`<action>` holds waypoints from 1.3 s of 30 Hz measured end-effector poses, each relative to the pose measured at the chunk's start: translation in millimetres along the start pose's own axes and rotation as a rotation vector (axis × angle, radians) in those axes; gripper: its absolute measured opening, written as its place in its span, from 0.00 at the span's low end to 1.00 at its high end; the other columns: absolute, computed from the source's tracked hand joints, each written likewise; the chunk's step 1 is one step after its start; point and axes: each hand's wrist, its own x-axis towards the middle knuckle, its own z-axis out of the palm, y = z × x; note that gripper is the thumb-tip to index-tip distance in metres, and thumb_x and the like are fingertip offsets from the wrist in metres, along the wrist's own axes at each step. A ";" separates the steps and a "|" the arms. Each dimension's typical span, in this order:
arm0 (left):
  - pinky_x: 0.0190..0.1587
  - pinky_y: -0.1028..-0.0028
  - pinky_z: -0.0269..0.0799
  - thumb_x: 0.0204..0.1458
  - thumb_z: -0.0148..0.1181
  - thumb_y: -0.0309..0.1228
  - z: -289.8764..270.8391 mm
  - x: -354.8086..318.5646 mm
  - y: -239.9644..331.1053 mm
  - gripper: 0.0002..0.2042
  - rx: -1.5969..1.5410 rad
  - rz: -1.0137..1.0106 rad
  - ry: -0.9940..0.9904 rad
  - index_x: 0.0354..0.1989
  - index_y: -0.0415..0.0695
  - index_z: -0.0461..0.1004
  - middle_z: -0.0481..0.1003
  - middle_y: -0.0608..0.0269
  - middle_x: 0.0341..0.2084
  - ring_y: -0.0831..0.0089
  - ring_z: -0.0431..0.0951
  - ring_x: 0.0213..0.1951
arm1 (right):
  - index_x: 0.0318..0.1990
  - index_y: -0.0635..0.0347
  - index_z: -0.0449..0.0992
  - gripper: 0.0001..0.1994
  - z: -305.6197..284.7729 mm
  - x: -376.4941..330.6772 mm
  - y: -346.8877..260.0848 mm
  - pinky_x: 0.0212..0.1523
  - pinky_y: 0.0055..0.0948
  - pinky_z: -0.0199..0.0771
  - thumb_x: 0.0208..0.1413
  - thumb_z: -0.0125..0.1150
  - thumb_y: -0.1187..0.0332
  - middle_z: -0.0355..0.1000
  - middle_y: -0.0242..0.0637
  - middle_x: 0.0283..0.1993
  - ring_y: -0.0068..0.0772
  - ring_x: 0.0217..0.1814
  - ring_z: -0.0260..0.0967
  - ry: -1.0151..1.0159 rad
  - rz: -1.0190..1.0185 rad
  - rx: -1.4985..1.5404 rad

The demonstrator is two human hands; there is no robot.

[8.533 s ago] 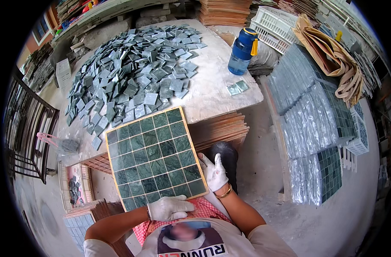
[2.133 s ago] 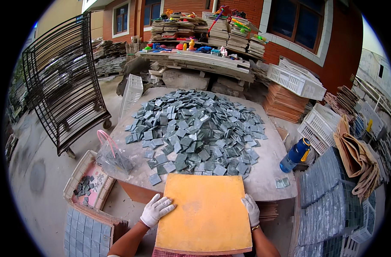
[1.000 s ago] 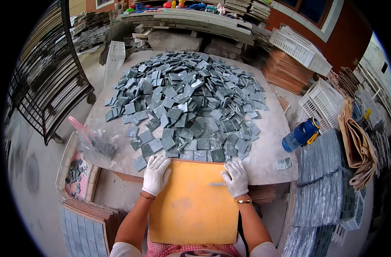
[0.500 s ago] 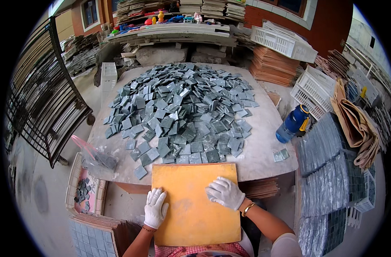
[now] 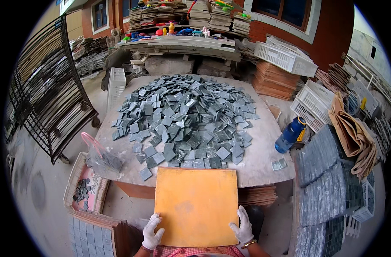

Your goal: The person places small square tiles into a grid frame on a worktable, arranging them one by one to fill the grid. They occasionally flip the frame to check alignment and continue filling empty slots until the grid is complete.

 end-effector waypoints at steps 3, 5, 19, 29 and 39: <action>0.59 0.63 0.63 0.45 0.58 0.21 -0.3 -6.9 -7.7 0.21 -0.161 -0.040 0.039 0.51 0.35 0.68 0.68 0.45 0.55 0.54 0.65 0.60 | 0.61 0.64 0.59 0.35 4.6 -35.7 -6.9 0.63 0.41 0.61 0.46 0.67 0.63 0.52 0.59 0.66 0.55 0.69 0.52 -0.081 -0.116 -0.062; 0.63 0.61 0.55 0.50 0.57 0.27 0.8 -10.5 -10.5 0.22 -0.359 -0.091 0.090 0.55 0.34 0.66 0.66 0.48 0.57 0.57 0.61 0.62 | 0.63 0.66 0.55 0.37 6.5 -31.4 -9.3 0.64 0.41 0.58 0.49 0.65 0.62 0.50 0.58 0.67 0.52 0.70 0.50 -0.078 -0.076 0.053; 0.64 0.61 0.53 0.61 0.40 0.52 -40.3 74.0 74.8 0.29 -1.385 0.055 0.314 0.58 0.40 0.62 0.65 0.56 0.56 0.63 0.58 0.63 | 0.69 0.52 0.51 0.41 -70.7 41.7 -77.3 0.71 0.49 0.27 0.55 0.39 0.34 0.44 0.46 0.72 0.46 0.75 0.34 -0.142 -0.138 1.462; 0.57 0.70 0.60 0.58 0.49 0.37 20.5 245.3 -14.2 0.24 -0.310 -0.066 0.304 0.62 0.43 0.55 0.69 0.56 0.51 0.67 0.66 0.54 | 0.69 0.65 0.41 0.42 6.9 209.1 -60.8 0.64 0.34 0.51 0.58 0.53 0.47 0.49 0.52 0.69 0.42 0.68 0.51 0.273 -0.023 0.373; 0.35 0.70 0.68 0.48 0.56 0.30 37.1 310.2 -105.0 0.11 -0.046 -0.274 0.315 0.38 0.36 0.72 0.75 0.56 0.25 0.67 0.73 0.28 | 0.65 0.75 0.50 0.38 60.5 288.3 -0.1 0.67 0.30 0.49 0.56 0.59 0.56 0.50 0.51 0.69 0.38 0.71 0.47 0.172 0.201 0.730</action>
